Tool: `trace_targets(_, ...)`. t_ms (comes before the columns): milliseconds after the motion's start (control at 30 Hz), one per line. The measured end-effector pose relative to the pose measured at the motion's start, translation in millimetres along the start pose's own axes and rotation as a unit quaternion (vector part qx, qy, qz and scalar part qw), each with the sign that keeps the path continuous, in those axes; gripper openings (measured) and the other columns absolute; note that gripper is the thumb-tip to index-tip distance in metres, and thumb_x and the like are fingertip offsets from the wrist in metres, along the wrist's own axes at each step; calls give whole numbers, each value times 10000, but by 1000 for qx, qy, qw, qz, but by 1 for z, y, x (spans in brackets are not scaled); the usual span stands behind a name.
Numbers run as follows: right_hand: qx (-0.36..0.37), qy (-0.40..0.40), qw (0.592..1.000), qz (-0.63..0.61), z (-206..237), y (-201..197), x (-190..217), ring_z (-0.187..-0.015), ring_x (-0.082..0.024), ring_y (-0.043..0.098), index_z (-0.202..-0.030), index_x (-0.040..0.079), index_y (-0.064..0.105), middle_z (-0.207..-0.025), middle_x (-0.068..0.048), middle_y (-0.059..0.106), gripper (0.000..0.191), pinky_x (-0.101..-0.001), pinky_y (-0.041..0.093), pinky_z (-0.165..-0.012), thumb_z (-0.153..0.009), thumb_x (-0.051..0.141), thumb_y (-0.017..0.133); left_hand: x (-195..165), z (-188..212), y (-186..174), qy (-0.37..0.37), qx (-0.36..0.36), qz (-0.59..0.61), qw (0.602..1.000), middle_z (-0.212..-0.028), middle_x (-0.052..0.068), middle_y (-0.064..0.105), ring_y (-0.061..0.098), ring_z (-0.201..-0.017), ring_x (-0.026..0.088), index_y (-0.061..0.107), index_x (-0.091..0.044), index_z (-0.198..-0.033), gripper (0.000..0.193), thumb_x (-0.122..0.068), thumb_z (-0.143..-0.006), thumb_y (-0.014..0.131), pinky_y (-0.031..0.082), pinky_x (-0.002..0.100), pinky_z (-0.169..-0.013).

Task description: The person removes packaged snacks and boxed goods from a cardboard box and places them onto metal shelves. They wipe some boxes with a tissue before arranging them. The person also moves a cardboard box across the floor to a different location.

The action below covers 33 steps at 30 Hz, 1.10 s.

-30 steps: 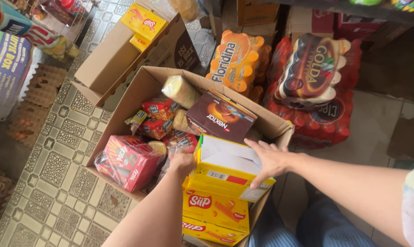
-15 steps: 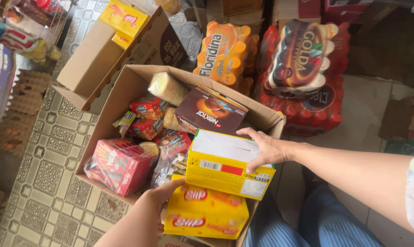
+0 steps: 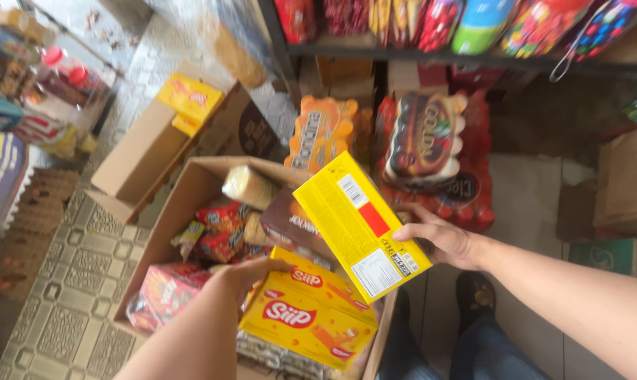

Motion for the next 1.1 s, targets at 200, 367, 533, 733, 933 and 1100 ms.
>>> trace_targets(200,72,51,987,-136,45,-48,38,-1108,-272,712,-1392,117,600,-1235,-128,758,758,-464,580,-922,-792,580,588,-99,55,-23,54,6,-75,996,-982,66,822,756,-666,189,770,-174,-1162,445,-474,-845,688,582,395,-667)
trace_targets(367,85,16,967,-240,91,-106,60,-949,-371,716,-1344,88,631,-1130,-216,727,795,-488,625,-803,-778,640,550,-192,97,-7,128,-11,-115,985,-1036,107,787,731,-761,232,682,-120,-1251,573,-454,-792,753,589,386,-718)
trace_targets(533,31,-8,942,-334,122,-192,54,-912,-362,720,-1284,109,643,-1085,-226,732,839,-502,625,-768,-746,743,539,-278,149,50,227,-83,-144,960,-1169,155,687,673,-941,289,470,-104,-1366,834,-492,-706,800,554,411,-836)
trace_targets(733,-65,-74,890,-446,147,-327,0,-978,-352,656,-1237,111,621,-1163,-187,678,825,-534,588,-749,-704,735,532,-374,202,176,338,-183,-229,894,-1329,212,567,602,-1158,358,215,-85,-1504,1195,-538,-604,856,512,441,-978)
trace_targets(933,-148,-135,856,-477,182,-440,-13,-1218,-355,557,-1395,128,579,-1399,-184,588,833,-459,534,-849,-881,776,482,-429,227,331,390,-205,-450,777,-1576,210,278,321,-1424,483,246,-319,-1582,1247,-700,-552,837,376,517,-1154)
trace_targets(1100,-246,-68,848,-465,171,-543,30,-1245,-300,506,-1431,172,516,-1492,-168,521,882,-438,476,-912,-916,835,246,-428,228,432,453,-221,-438,745,-1478,265,350,321,-1435,454,222,-277,-1582,1382,-644,-454,931,349,531,-1175)
Point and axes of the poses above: each hand's wrist, its own z-axis away from the middle knuckle, its own y-axis out of the palm, x = y × z, the point moved 1 cm from there along -z, towards the middle knuckle
